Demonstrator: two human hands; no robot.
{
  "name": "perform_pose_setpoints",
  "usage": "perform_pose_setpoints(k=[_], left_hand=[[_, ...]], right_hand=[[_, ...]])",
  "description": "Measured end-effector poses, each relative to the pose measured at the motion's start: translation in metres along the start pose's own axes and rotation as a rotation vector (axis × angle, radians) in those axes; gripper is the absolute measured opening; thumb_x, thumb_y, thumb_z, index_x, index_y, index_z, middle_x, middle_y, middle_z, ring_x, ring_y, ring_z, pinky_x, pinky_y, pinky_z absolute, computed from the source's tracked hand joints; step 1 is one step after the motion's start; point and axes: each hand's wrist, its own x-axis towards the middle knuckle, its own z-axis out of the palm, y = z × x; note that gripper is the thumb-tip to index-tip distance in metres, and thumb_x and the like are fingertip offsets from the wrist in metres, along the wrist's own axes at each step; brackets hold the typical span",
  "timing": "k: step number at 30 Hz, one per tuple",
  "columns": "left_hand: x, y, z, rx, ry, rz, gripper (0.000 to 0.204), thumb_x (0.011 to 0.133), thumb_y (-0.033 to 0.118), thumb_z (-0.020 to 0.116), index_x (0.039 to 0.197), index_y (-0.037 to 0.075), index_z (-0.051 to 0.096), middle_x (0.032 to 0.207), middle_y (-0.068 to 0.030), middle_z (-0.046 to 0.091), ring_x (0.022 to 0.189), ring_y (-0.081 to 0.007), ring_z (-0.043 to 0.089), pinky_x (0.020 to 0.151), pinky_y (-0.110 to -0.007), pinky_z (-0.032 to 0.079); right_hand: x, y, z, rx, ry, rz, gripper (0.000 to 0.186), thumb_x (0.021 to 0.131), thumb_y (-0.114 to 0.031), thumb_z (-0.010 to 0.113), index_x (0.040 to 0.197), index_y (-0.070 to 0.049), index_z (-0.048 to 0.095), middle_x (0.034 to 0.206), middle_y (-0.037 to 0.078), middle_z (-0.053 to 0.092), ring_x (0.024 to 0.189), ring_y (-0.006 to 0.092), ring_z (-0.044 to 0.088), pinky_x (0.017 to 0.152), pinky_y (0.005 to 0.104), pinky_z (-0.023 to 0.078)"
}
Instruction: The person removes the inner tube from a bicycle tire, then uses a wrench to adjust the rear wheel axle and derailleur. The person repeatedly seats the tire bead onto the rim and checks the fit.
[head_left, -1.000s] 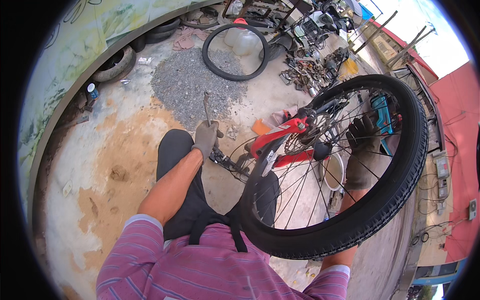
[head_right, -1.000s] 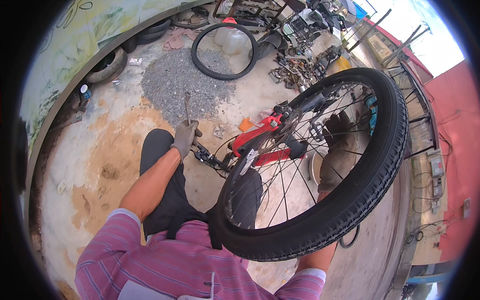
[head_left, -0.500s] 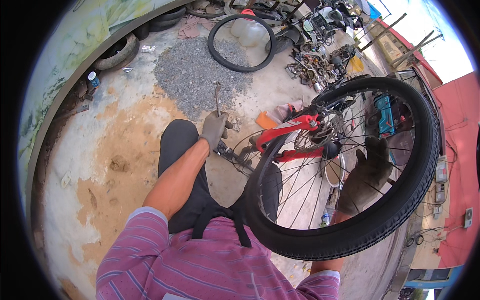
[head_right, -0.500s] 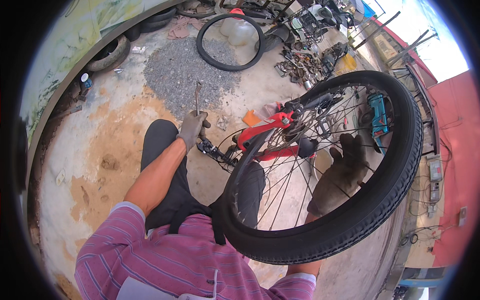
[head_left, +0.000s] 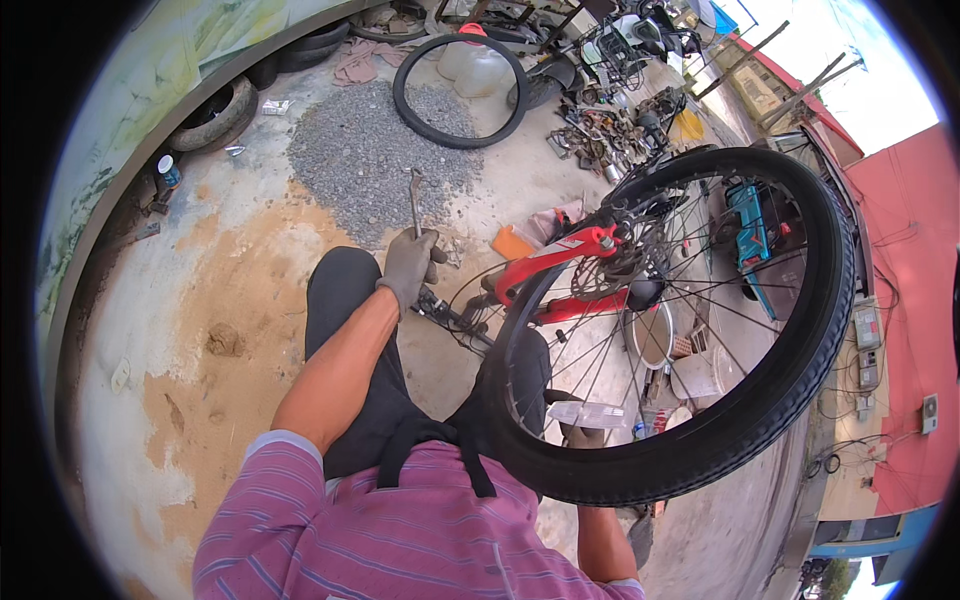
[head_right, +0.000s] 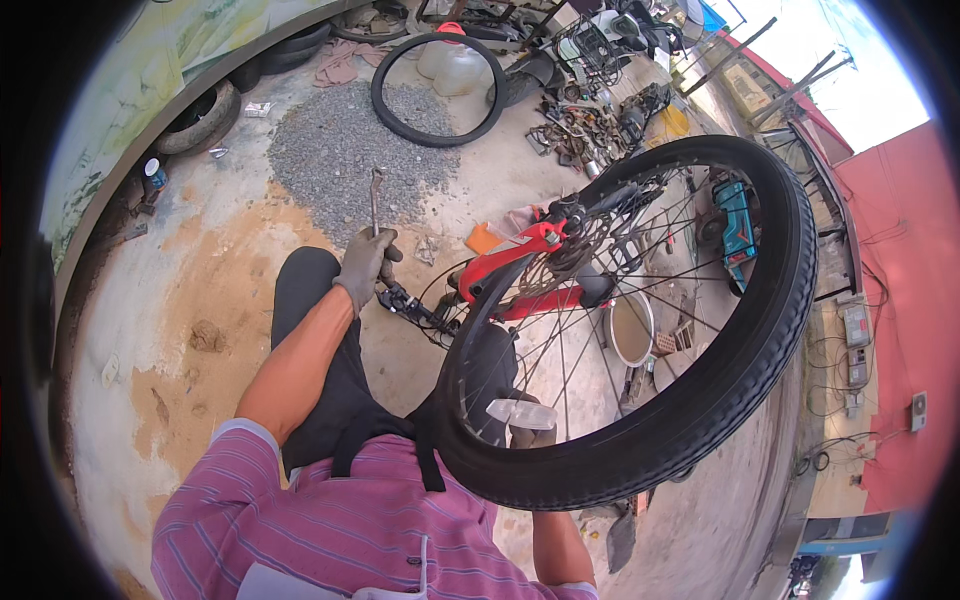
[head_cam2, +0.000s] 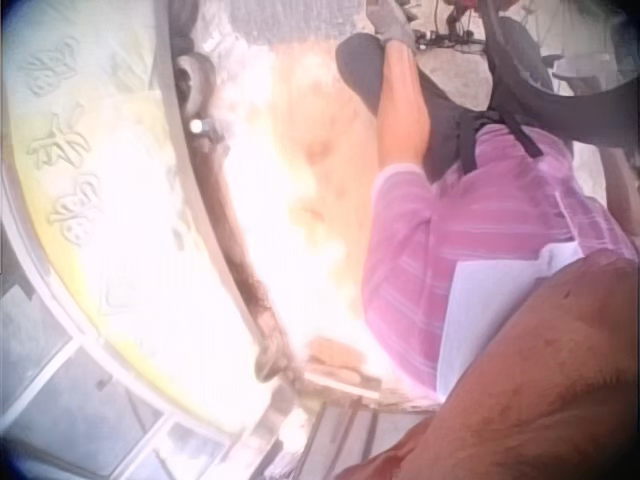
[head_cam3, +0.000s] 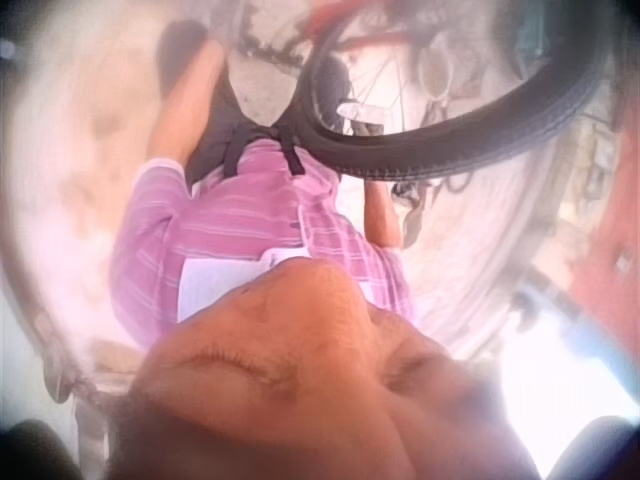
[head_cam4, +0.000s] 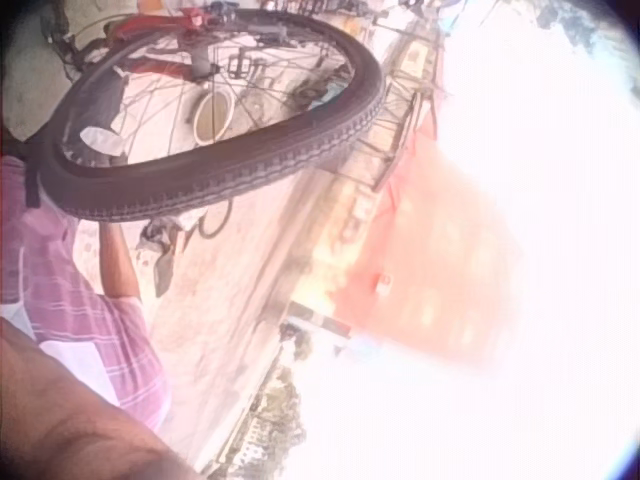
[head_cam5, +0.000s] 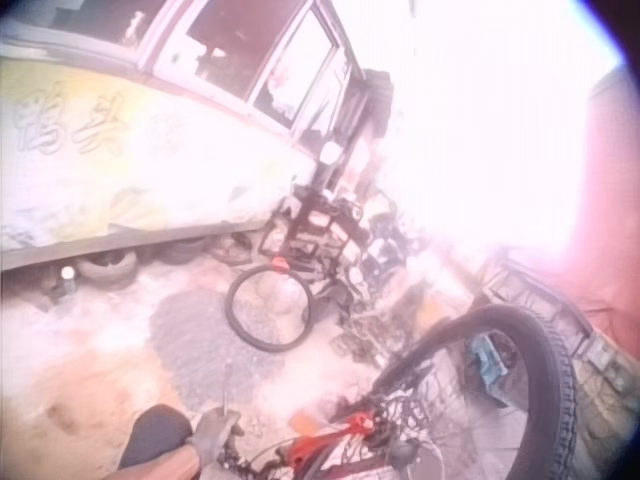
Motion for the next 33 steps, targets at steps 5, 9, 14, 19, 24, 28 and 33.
perform_pose_setpoints(k=[5,9,14,19,24,28,33], left_hand=[[0.0,-0.001,-0.006,0.01,0.017,-0.03,0.026,0.099,0.021,0.062,0.114,0.0,0.059,0.077,-0.0082,0.063,0.046,-0.0117,0.049,0.041,-0.032,0.048],[0.0,-0.002,-0.009,0.017,0.013,-0.022,0.027,0.099,0.024,0.06,0.112,0.001,0.058,0.079,-0.0117,0.065,0.045,-0.0151,0.052,0.04,-0.034,0.045],[0.001,-0.002,-0.007,0.007,-0.014,-0.012,0.027,0.097,0.023,0.061,0.111,0.0,0.058,0.078,-0.0117,0.064,0.045,-0.0153,0.051,0.039,-0.035,0.045],[-0.001,-0.002,-0.004,0.023,-0.025,-0.016,0.028,0.098,0.022,0.06,0.114,0.0,0.058,0.079,-0.0108,0.063,0.046,-0.013,0.05,0.041,-0.034,0.047],[0.0,-0.002,-0.007,0.034,-0.026,-0.006,0.029,0.1,0.02,0.06,0.12,-0.001,0.059,0.078,-0.0109,0.062,0.046,-0.0128,0.049,0.042,-0.031,0.046],[0.004,-0.006,-0.009,0.049,-0.034,0.014,0.03,0.099,0.023,0.061,0.116,-0.001,0.059,0.078,-0.0116,0.064,0.046,-0.0131,0.051,0.041,-0.032,0.048],[0.006,-0.009,-0.006,0.075,-0.032,0.005,0.03,0.098,0.024,0.061,0.112,-0.001,0.06,0.079,-0.0129,0.064,0.046,-0.0141,0.051,0.043,-0.033,0.05]], right_hand=[[0.014,0.01,0.007,0.162,0.016,0.177,0.052,0.105,-0.04,0.058,0.131,0.005,0.062,0.113,0.014,0.073,0.099,0.0216,0.07,0.091,0.0363,0.056],[0.015,0.031,0.025,0.185,-0.002,0.279,0.05,0.107,-0.045,0.052,0.127,0.0,0.065,0.104,0.011,0.072,0.092,0.022,0.069,0.088,0.0367,0.057],[0.008,0.033,0.053,0.643,-0.109,0.491,0.062,0.103,-0.05,0.055,0.14,-0.001,0.052,0.13,0.017,0.062,0.112,0.0287,0.064,0.097,0.0426,0.056],[0.023,0.041,0.068,1.387,-0.253,0.897,0.069,0.098,-0.051,0.061,0.139,0.004,0.053,0.143,0.024,0.053,0.127,0.0384,0.057,0.106,0.0459,0.053],[0.033,0.08,0.069,1.88,-0.147,1.132,0.065,0.095,-0.049,0.065,0.132,0.004,0.06,0.136,0.026,0.059,0.119,0.0393,0.061,0.1,0.0446,0.056],[0.053,0.106,0.08,1.695,-0.319,0.888,0.061,0.096,-0.046,0.065,0.128,0.005,0.06,0.126,0.025,0.065,0.111,0.0374,0.064,0.095,0.0446,0.058],[0.054,0.107,0.08,1.672,-0.252,0.904,0.054,0.095,-0.044,0.066,0.119,0.005,0.064,0.117,0.023,0.068,0.099,0.0354,0.068,0.09,0.0448,0.059]])
